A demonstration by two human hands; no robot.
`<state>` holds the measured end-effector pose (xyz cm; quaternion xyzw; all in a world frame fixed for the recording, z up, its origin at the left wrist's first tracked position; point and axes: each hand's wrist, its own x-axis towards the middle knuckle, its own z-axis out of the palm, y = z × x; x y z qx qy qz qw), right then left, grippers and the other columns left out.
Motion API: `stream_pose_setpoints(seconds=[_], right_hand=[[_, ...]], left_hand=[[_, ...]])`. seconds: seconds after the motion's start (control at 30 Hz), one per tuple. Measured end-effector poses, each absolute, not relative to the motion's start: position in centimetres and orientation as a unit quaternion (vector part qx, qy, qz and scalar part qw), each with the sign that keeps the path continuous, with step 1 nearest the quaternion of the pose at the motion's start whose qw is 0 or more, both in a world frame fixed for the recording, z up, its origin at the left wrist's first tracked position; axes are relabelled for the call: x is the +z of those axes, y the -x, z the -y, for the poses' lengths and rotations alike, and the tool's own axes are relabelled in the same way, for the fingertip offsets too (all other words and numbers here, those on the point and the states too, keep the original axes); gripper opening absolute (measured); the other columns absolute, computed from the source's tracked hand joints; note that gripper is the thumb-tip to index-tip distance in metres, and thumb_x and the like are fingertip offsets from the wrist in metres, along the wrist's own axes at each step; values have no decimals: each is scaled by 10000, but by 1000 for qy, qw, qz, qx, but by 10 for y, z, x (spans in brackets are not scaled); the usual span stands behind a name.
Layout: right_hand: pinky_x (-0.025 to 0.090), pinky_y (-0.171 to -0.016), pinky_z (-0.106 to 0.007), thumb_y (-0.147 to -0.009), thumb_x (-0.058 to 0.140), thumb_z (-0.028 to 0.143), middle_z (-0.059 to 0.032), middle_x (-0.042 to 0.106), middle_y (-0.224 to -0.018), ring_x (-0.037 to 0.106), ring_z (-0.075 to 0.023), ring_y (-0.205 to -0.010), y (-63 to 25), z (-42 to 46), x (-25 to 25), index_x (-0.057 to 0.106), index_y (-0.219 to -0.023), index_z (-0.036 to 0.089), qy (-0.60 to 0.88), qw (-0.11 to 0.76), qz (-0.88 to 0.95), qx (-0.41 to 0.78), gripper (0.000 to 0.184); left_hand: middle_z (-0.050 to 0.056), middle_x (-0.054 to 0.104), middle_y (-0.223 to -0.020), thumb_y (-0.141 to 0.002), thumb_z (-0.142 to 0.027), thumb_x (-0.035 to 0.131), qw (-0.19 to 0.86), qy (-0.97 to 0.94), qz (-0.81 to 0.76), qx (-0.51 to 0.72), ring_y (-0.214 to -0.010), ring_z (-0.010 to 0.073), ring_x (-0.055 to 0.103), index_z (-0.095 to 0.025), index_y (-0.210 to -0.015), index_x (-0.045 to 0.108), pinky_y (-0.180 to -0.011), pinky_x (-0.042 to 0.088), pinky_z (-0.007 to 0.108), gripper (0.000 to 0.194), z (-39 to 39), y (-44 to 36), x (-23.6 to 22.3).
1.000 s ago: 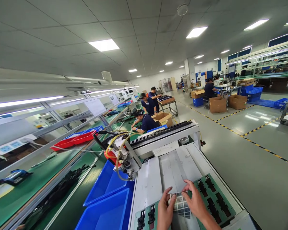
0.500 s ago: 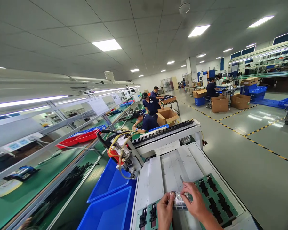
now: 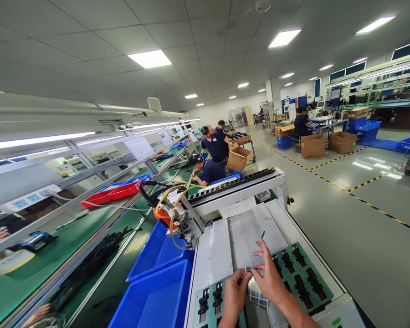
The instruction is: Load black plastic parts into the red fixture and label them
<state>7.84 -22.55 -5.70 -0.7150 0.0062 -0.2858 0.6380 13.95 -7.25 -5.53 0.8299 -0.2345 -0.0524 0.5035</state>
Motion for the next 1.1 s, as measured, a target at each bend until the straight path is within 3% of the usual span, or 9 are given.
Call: stream_pose_setpoints(seconds=[0.17,0.3,0.4,0.53,0.6,0.73,0.9,1.0,1.1], right_hand=[[689,-920,-431,-980,608,254,-180,371,-1650,655,-239,-1206,-65,225,-42,138,-1682,366,666,682,-1,-302,852],[672,-958,-444,-1038,618,376,-199,396,-1638,632,-285,-1294,-31,267,-49,189,-1681,331,694,612,-89,-369,774],[619,-1069,-534,-1038,619,396,-202,462,-1561,594,-330,-1353,7,319,-73,265,-1673,280,758,481,-165,-409,736],[569,-1085,-645,-1034,565,450,-269,390,-1569,591,-392,-1315,40,380,-114,191,-1706,170,817,334,-256,-395,819],[530,-1111,-685,-1020,561,493,-288,303,-1619,504,-438,-1397,44,397,-132,150,-1712,130,831,304,-279,-373,883],[539,-1102,-658,-982,606,601,-290,341,-1573,470,-442,-1406,37,409,-155,126,-1706,103,833,332,-287,-336,1002],[535,-1096,-662,-901,699,700,-301,350,-1580,488,-450,-1390,36,419,-166,128,-1710,110,828,366,-293,-306,1152],[463,-1170,-687,-832,794,681,-295,329,-1630,494,-456,-1419,35,431,-170,195,-1710,144,809,431,-297,-269,1191],[536,-1124,-605,-846,769,651,-272,371,-1650,544,-419,-1415,31,441,-176,295,-1689,163,778,503,-287,-243,1083]], left_hand=[[98,817,-900,-911,-495,677,455,-859,225,-63,-803,278,700,-172,-1063,817,-777,520,385,383,81,-154,-43],[192,715,-1364,-875,-414,720,476,-862,175,-5,-1102,319,689,-168,-1388,669,-900,533,422,571,68,-155,-51],[127,766,-1089,-950,-510,668,531,-820,184,-111,-974,263,695,-170,-1155,737,-883,540,394,403,56,-119,-70],[165,751,-1147,-828,-425,791,570,-764,138,-270,-987,263,707,-115,-1368,646,-832,562,382,640,77,-67,-112],[152,757,-1067,-786,-345,798,556,-782,105,-262,-909,247,687,-96,-1234,701,-847,543,398,522,103,-62,-127],[73,718,-866,-832,-316,736,560,-787,76,-246,-846,214,621,-158,-843,699,-858,486,381,163,142,-81,-135],[-16,579,-671,-816,-363,783,572,-764,50,-295,-633,141,511,-182,-754,613,-639,401,298,256,152,-89,-115],[-39,543,-688,-741,-271,832,591,-750,79,-285,-642,120,478,-200,-750,560,-639,389,279,281,157,-80,-87],[-31,569,-764,-813,-314,789,628,-718,130,-270,-703,140,567,-216,-849,550,-679,446,281,261,176,-66,-51]])
